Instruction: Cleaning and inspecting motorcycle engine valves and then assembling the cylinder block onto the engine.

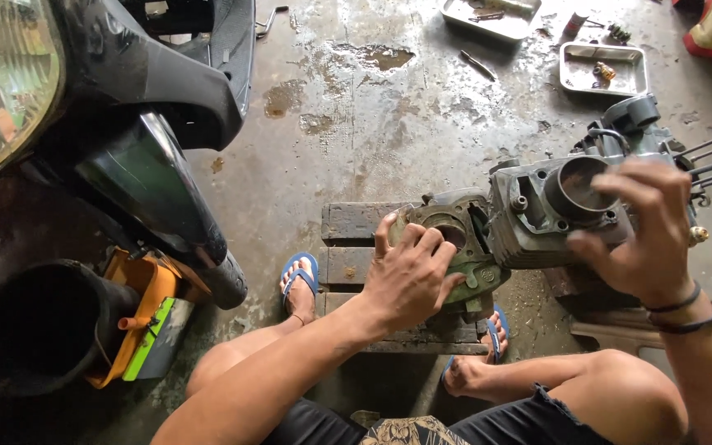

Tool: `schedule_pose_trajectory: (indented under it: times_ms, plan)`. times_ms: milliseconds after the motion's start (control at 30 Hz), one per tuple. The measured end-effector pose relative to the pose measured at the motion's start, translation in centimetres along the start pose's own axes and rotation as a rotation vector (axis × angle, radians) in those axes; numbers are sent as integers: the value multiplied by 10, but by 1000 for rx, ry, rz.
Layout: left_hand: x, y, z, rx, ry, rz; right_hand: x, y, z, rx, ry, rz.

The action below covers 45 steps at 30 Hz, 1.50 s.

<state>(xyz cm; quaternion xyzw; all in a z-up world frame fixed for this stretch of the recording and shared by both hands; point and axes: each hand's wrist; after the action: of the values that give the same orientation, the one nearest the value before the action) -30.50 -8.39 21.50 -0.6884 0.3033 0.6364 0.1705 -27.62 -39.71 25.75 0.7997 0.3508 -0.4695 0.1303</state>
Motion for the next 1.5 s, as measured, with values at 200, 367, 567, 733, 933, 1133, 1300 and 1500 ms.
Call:
schedule_pose_trajectory:
  times_ms: [200,367,567,733,933,1133,1300,1500]
  plan:
    - [-4,6,3,3,4,1,0,16,-14,519,-244,-742]
    - [-6,9,3,-4,11,9,-1,22,-11,683,-275,-836]
    - [-6,12,3,5,53,49,-3,9,-21,471,-289,-636]
    - [-8,12,2,50,147,-1,-1,12,-15,609,-288,-506]
    - [-6,12,3,82,192,-8,2,14,-10,571,-254,-442]
    - [-10,13,4,106,258,-47,-4,9,-19,592,-280,-488]
    - [-14,13,5,133,282,-74,-2,14,-17,591,-277,-473]
    - [-16,9,7,175,280,-3,-4,23,-18,551,-313,-585]
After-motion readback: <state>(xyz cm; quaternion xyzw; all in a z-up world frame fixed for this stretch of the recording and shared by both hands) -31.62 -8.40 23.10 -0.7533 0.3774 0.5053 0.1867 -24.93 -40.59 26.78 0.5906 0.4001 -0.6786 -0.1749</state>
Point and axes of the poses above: each hand's wrist, its own z-axis away from the middle knuckle, its own x-axis out of the palm, y = z × x, and after that the axes turned 12 degrees about -y, right-handed
